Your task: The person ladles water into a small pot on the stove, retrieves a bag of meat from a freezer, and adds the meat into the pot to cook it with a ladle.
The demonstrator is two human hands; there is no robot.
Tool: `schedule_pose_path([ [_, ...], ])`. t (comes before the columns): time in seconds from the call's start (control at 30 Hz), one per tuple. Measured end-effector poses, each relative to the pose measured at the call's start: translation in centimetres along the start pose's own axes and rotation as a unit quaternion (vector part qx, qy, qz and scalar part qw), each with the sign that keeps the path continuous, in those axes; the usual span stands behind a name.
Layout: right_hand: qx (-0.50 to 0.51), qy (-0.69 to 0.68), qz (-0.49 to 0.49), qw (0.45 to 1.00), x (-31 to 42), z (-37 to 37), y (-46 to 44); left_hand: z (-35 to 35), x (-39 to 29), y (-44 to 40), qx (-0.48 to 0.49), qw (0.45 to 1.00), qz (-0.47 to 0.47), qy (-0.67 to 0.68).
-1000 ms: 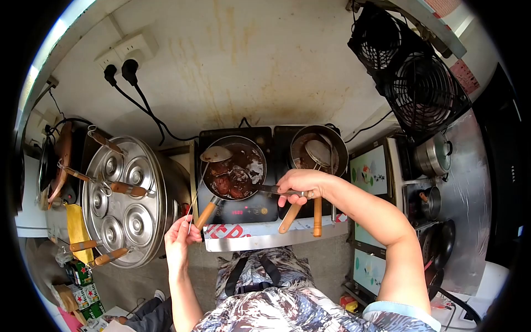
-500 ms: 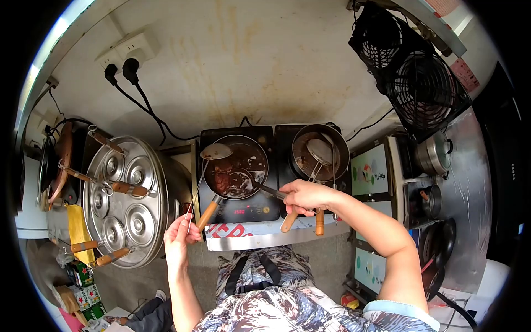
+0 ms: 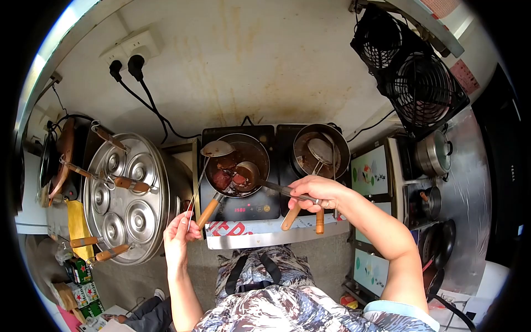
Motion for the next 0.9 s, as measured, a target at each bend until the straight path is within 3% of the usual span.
schedule_pose_path([
  [0.13,-0.049,0.009,0.045,0.998,0.5,-1.0,0.7,0.0,-0.1,0.1,0.001,1.0,0.0,-0.004],
  [0.47,-0.056,0.005,0.066,0.996,-0.4,-0.7,0.2,0.2,0.4,0.3,0.003,1.0,-0.009,-0.008],
  [0.8,-0.031,0.216,0.052,0.975,-1.7,-3.0,1.6,0.2,1.4,-0.1,0.004,0.999,-0.008,-0.036],
  [0.9,-0.078,0.368,0.051,0.925,-1.2,-4.9,3.0,-0.2,1.2,-0.2,0.004,0.999,-0.007,-0.045],
])
Point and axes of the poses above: each hand's wrist, its own y-axis away from the middle knuckle, its own z-axis out of the back of the hand, x = y × z, the point moved 5 cm from there along -y, towards the middle knuckle, and after that the axes turned 2 degrees about -y, right-handed, at the moved point
